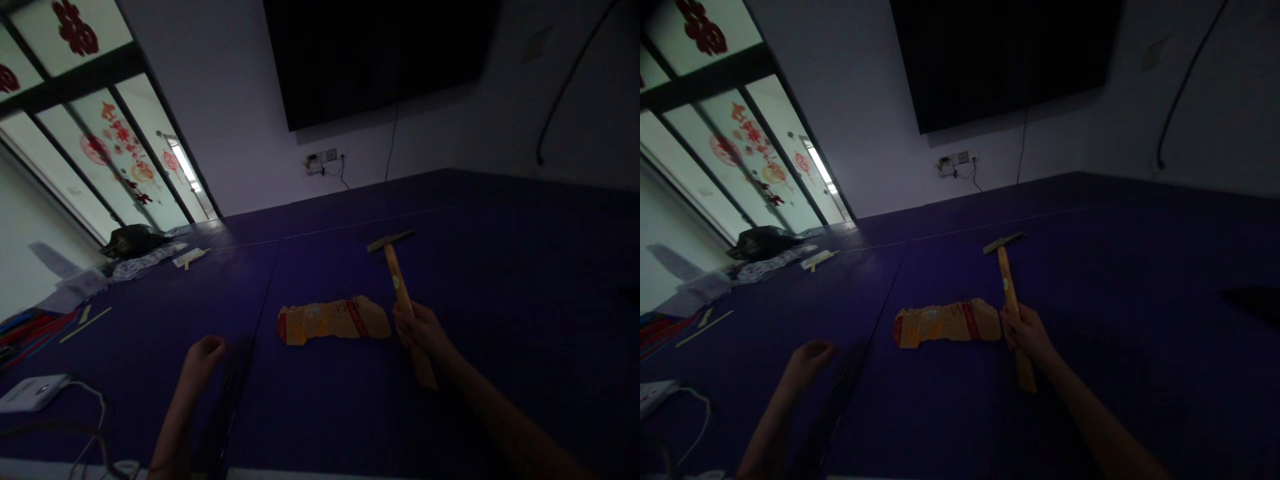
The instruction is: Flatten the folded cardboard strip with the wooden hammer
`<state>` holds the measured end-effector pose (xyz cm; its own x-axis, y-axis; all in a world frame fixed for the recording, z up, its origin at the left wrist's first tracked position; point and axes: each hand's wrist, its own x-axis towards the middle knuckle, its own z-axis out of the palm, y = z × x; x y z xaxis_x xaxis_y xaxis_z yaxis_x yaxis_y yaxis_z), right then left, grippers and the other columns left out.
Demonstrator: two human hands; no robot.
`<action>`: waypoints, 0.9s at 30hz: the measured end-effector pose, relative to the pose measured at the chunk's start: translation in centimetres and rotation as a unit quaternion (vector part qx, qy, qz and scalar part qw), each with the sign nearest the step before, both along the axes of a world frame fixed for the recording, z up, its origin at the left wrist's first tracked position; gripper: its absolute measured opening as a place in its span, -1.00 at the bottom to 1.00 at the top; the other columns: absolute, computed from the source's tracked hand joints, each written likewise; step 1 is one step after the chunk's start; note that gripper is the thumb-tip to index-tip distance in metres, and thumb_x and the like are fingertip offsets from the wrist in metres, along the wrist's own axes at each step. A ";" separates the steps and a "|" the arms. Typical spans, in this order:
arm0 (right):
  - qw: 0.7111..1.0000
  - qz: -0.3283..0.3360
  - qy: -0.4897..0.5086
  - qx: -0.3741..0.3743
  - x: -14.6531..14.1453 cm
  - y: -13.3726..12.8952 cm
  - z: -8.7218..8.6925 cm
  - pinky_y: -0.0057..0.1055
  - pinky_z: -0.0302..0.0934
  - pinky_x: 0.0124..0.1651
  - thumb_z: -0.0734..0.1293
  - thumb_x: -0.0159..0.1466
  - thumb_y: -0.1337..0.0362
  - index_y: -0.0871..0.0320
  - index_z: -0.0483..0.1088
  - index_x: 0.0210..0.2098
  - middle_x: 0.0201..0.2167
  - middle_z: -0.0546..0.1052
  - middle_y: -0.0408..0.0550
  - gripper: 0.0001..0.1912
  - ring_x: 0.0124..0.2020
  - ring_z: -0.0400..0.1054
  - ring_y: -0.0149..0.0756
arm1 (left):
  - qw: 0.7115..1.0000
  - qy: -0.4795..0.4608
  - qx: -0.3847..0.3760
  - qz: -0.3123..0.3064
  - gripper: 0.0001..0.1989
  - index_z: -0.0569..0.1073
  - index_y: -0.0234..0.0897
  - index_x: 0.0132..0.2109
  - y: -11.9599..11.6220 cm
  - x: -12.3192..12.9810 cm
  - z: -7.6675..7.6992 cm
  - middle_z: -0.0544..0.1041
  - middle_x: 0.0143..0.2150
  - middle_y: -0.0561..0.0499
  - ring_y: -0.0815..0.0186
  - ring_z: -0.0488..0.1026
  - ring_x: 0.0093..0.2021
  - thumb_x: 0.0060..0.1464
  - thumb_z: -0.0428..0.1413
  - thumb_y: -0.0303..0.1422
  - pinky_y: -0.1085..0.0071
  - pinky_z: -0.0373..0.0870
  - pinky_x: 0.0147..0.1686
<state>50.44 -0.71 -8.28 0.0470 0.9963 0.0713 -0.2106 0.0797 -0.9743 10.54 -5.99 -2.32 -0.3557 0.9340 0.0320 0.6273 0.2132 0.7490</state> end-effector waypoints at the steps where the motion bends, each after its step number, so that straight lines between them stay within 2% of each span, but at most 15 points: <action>1: 1.000 -0.003 -0.004 0.000 -0.1 0.0 -0.1 -0.51 0.05 -0.80 0.40 -0.09 0.08 0.15 0.24 -0.52 -0.81 0.25 -0.33 -0.67 -0.86 0.10 -0.50 | 0.999 -0.034 0.025 -0.022 -0.81 0.41 -0.33 -0.48 0.5 1.2 0.5 0.52 -0.48 -0.01 0.32 0.38 -0.49 -0.22 0.03 -0.28 0.50 0.24 -0.50; 3: 1.000 -0.006 -0.003 -0.001 -0.5 0.1 -0.2 -0.44 0.22 -0.66 0.42 -0.12 0.07 0.14 0.27 -0.52 -0.74 0.39 -0.23 -0.66 -0.74 0.30 -0.38 | 0.990 -0.103 0.063 -0.076 -0.80 0.39 -0.34 -0.44 1.9 3.9 0.9 0.52 -0.45 -0.03 0.36 0.38 -0.49 -0.19 0.06 -0.27 0.51 0.26 -0.49; 5: 1.000 -0.005 0.010 -0.006 -0.8 0.1 -0.3 -0.33 0.35 -0.44 0.45 -0.16 0.08 0.13 0.29 -0.50 -0.60 0.52 -0.11 -0.64 -0.54 0.44 -0.23 | 0.976 -0.152 0.089 -0.130 -0.74 0.41 -0.36 -0.29 3.9 7.0 0.5 0.53 -0.40 -0.03 0.37 0.42 -0.43 -0.14 0.09 -0.27 0.51 0.31 -0.41; 8: 1.000 -0.002 0.017 -0.013 -1.1 0.1 -0.5 -0.24 0.35 -0.23 0.48 -0.19 0.08 0.12 0.33 -0.48 -0.43 0.58 -0.02 -0.62 -0.34 0.47 -0.12 | 0.963 -0.165 0.065 -0.204 -0.71 0.44 -0.38 -0.16 7.2 11.4 -1.3 0.53 -0.37 -0.05 0.37 0.44 -0.40 -0.04 0.04 -0.34 0.47 0.34 -0.35; 12: 1.000 -0.016 -0.012 -0.002 -1.2 0.1 -0.8 -0.21 0.32 -0.17 0.47 -0.16 0.03 0.14 0.36 -0.45 -0.39 0.58 0.03 -0.60 -0.28 0.46 -0.10 | 0.963 -0.146 0.067 -0.215 -0.88 0.48 -0.37 -0.36 10.5 15.5 -4.5 0.53 -0.40 -0.03 0.37 0.44 -0.39 -0.07 0.07 -0.43 0.50 0.33 -0.38; 15: 0.998 -0.025 -0.056 0.003 -1.2 0.1 -1.0 -0.21 0.30 -0.15 0.44 -0.11 0.05 0.16 0.38 -0.42 -0.34 0.57 0.04 -0.63 -0.25 0.44 -0.10 | 0.965 -0.128 0.073 -0.218 -0.94 0.45 -0.37 -0.43 11.4 16.9 -6.2 0.50 -0.45 0.01 0.38 0.42 -0.42 -0.11 0.13 -0.44 0.51 0.30 -0.42; 18: 0.998 -0.024 -0.062 0.002 -1.2 0.1 -1.2 -0.22 0.28 -0.17 0.42 -0.08 0.07 0.17 0.39 -0.42 -0.40 0.56 0.01 -0.67 -0.28 0.43 -0.11 | 0.965 -0.107 0.075 -0.228 -0.93 0.43 -0.35 -0.49 11.4 17.4 -7.1 0.46 -0.51 0.06 0.40 0.38 -0.45 -0.14 0.16 -0.43 0.51 0.28 -0.42; 23: 0.995 -0.025 -0.099 -0.005 -1.0 0.2 -1.6 -0.31 0.26 -0.25 0.40 -0.04 0.10 0.18 0.40 -0.42 -0.40 0.54 -0.01 -0.70 -0.29 0.41 -0.14 | 0.969 -0.071 0.075 -0.224 -0.92 0.43 -0.33 -0.51 11.3 17.6 -7.7 0.44 -0.52 0.10 0.39 0.37 -0.44 -0.15 0.17 -0.41 0.51 0.25 -0.41; 27: 0.994 -0.022 -0.108 -0.016 -0.9 0.1 -1.8 -0.31 0.25 -0.27 0.40 -0.05 0.09 0.19 0.41 -0.39 -0.41 0.54 -0.03 -0.68 -0.32 0.40 -0.14 | 0.971 -0.050 0.071 -0.222 -0.92 0.45 -0.33 -0.48 11.3 17.9 -7.9 0.45 -0.51 0.10 0.38 0.37 -0.45 -0.13 0.16 -0.39 0.52 0.23 -0.45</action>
